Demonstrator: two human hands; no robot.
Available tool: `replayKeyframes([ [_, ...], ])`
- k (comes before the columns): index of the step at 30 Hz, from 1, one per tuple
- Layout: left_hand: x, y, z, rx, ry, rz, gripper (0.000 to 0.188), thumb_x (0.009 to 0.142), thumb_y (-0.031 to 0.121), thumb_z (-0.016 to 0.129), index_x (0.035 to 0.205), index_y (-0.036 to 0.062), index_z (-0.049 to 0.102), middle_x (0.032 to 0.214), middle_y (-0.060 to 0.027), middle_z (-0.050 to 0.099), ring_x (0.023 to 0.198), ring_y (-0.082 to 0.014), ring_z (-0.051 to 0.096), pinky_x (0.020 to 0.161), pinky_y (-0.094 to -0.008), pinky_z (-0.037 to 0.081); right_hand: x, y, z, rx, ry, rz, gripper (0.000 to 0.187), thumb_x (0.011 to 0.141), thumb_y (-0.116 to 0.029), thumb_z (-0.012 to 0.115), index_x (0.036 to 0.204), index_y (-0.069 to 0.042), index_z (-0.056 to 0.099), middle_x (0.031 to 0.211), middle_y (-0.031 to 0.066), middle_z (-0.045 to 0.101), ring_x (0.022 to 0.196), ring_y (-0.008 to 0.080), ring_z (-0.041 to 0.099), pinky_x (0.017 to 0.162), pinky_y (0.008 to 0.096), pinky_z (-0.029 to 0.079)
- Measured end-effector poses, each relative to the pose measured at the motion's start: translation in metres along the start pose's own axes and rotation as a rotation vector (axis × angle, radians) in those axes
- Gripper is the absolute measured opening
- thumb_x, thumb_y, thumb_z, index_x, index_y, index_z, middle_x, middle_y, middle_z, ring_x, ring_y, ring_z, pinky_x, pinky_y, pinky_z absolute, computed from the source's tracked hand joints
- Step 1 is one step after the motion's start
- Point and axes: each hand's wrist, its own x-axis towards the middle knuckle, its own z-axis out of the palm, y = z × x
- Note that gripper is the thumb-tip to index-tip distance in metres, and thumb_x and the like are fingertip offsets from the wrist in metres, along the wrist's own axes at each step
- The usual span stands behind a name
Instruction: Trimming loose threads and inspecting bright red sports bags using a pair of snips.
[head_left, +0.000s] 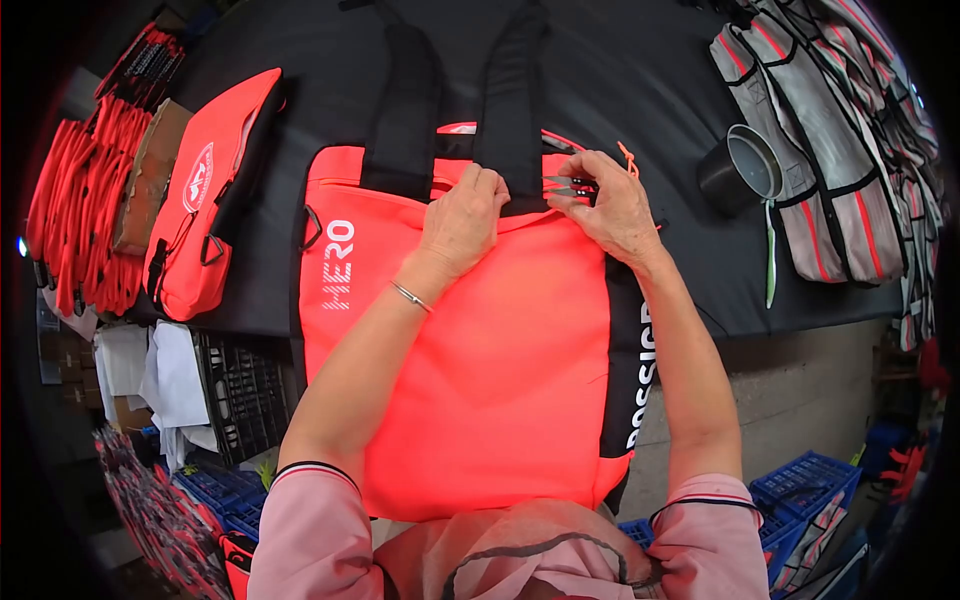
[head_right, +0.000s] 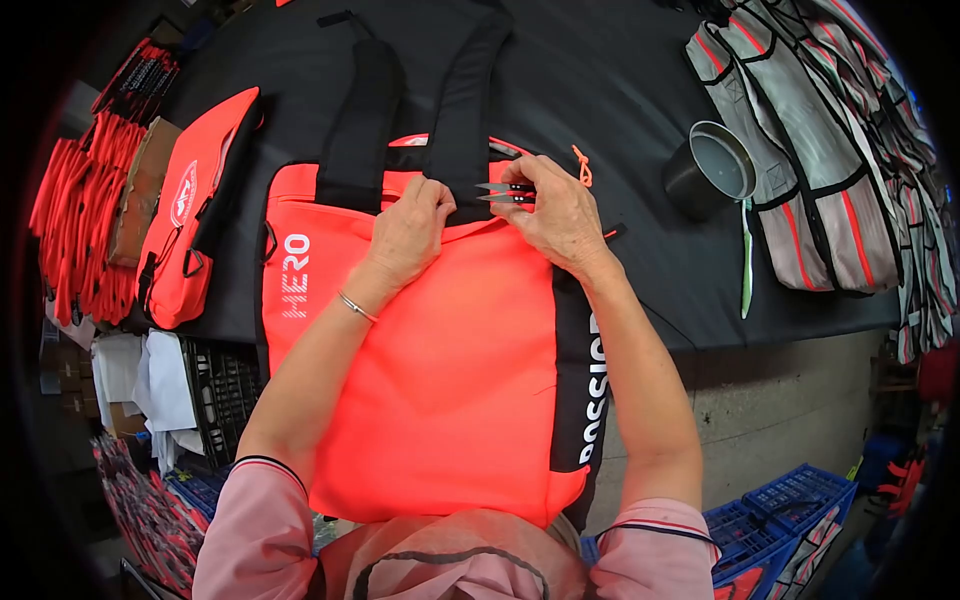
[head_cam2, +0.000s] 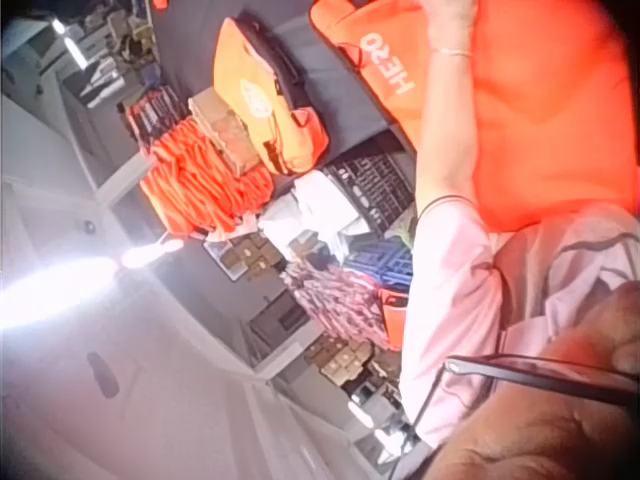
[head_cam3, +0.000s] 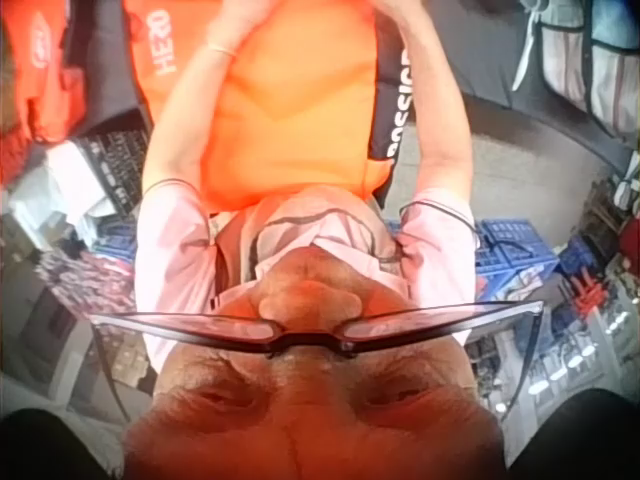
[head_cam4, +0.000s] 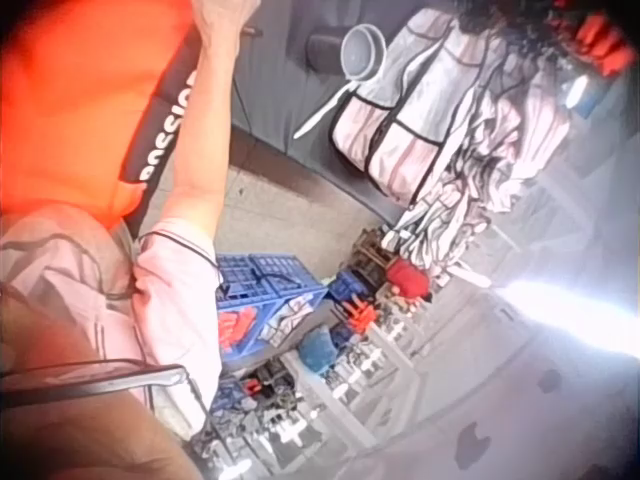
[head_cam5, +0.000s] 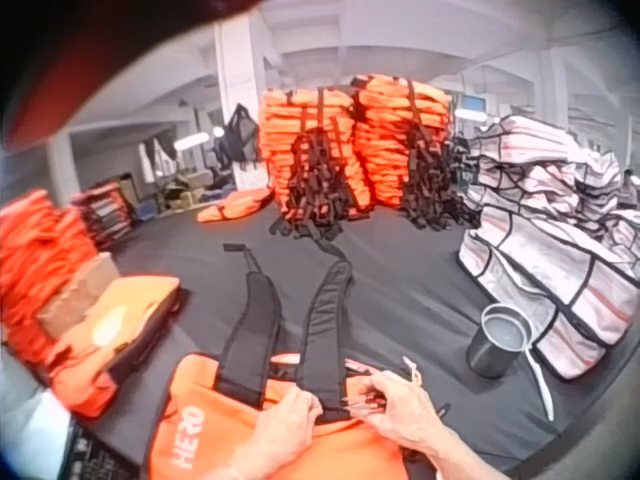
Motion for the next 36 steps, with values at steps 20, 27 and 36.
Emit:
replayKeyframes([
  [20,-0.014,-0.003,0.001,-0.242,0.212,-0.192,0.006,0.093,0.005,0.056,0.093,-0.0006,0.053,0.089,-0.0134,0.058,0.077,-0.0279,0.058,0.071,-0.0357,0.047,0.036,-0.015,0.027,-0.454,-0.064,-0.543,0.029,0.079,-0.028,0.075,0.086,-0.006,0.057,0.079,0.0058,0.059,0.076,0.0233,0.059,0.069,0.0348,0.048],
  [27,-0.013,-0.005,0.002,-0.233,0.212,-0.168,0.005,0.093,0.004,0.055,0.092,-0.0006,0.052,0.089,-0.0133,0.058,0.081,-0.0291,0.058,0.073,-0.0363,0.047,0.039,-0.013,0.029,-0.511,-0.044,-0.673,0.028,0.077,-0.029,0.075,0.081,-0.008,0.057,0.074,0.0035,0.058,0.074,0.02,0.059,0.068,0.033,0.049],
  [36,-0.064,0.047,-0.011,-0.425,0.031,0.445,0.009,0.085,0.003,0.065,0.084,0.0012,0.056,0.086,-0.0115,0.059,0.08,-0.0307,0.058,0.076,-0.0392,0.048,0.03,-0.025,0.013,-0.239,-0.12,0.113,0.03,0.083,-0.032,0.073,0.085,-0.006,0.06,0.079,0.002,0.064,0.077,0.0195,0.064,0.068,0.0346,0.05],
])
